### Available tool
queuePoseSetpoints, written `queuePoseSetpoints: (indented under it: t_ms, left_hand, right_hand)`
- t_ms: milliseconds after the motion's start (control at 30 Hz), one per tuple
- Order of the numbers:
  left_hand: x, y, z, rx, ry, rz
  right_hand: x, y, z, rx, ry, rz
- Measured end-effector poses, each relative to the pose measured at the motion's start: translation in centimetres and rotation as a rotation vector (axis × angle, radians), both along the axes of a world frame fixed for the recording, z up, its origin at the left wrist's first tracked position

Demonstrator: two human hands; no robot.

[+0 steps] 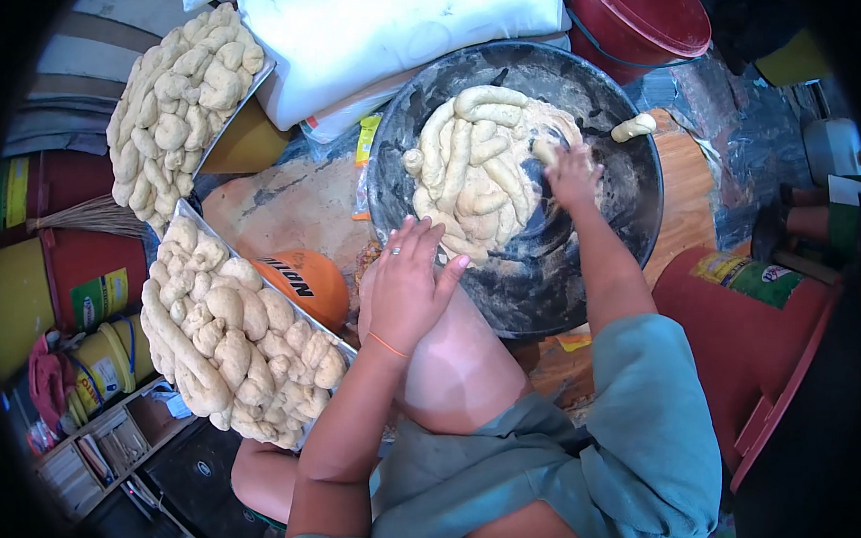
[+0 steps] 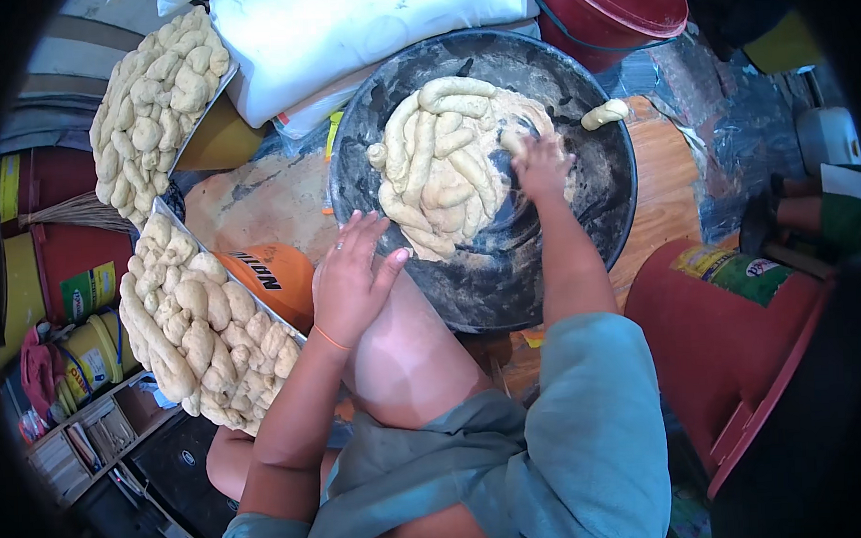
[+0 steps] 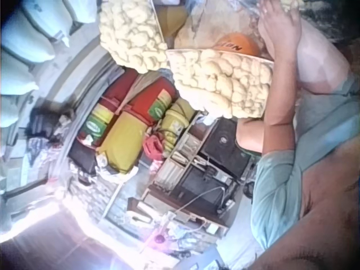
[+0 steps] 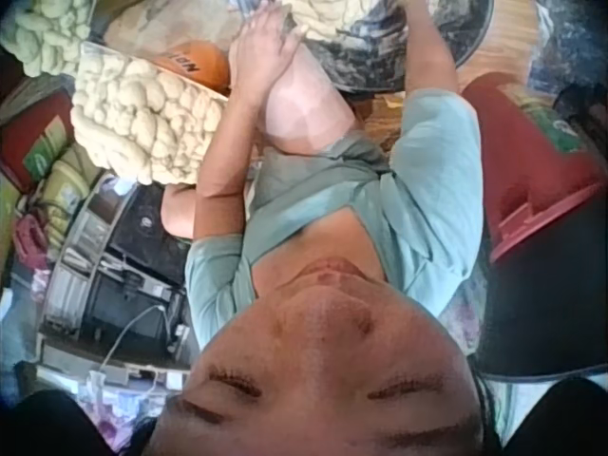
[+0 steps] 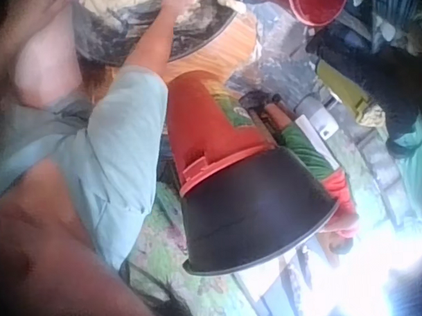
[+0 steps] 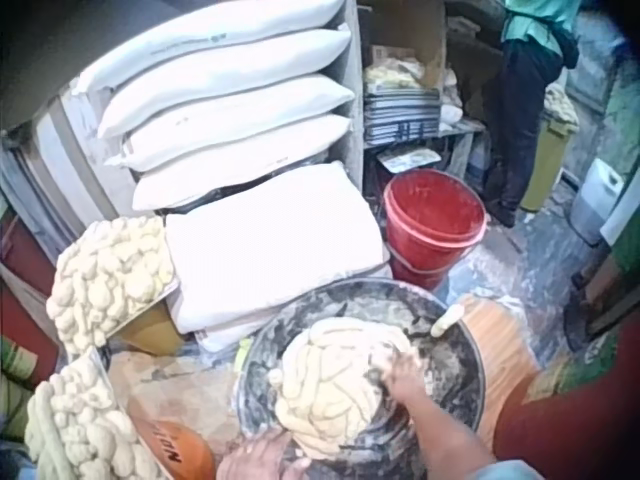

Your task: The person shapes dough pieces by hand, stacks the dough onto a metal tray, and moves the loaded tray.

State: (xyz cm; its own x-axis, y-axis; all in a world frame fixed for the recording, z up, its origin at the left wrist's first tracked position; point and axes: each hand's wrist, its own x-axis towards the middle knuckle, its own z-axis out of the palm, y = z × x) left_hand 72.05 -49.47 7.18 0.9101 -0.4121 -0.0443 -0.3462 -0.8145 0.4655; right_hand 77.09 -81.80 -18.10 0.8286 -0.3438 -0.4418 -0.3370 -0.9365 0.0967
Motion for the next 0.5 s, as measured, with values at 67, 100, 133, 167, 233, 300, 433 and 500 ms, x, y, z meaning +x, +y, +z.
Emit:
queuePoseSetpoints:
  t_ms: [67,100,133,167,233,300,433,500]
  left_hand:
    - [0.1,-0.6,-0.3,-0.028,-0.007,-0.016]
    - [0.1,-1.0,-0.4,-0.047,-0.015,-0.024]
    - [0.1,-0.7,-0.6,-0.042,-0.013,-0.019]
    - [0.1,-0.6,-0.6,-0.039,-0.01,-0.008]
    - [0.2,-0.3,-0.6,-0.034,-0.008,0.008]
    - [0.2,0.0,-0.6,-0.019,-0.021,-0.015]
    - [0.1,0.4,-0.1,-0.038,-0.018,-0.006]
    - [0.1,0.2,-0.2,-0.056,-0.022,-0.01]
  right_hand:
    - [1.2,-2.2,-1.9,0.021,-0.147,-0.289]
    - [1.3,-3.4,-2.6,0.049,-0.302,-0.566]
    - [1.4,-2.0,-2.9,0.054,-0.298,-0.562]
    - [1.4,0.4,-2.9,0.066,-0.222,-0.491]
    - [0.4,4.8,-2.6,0.079,-0.146,-0.415]
    - [-1.4,8.0,-2.3,0.224,-0.103,0.022]
    - [-2.0,3.2,-1.7,0.745,-0.457,-0.097]
    - [-2.2,0.4,-2.6,0.538,-0.536,-0.297]
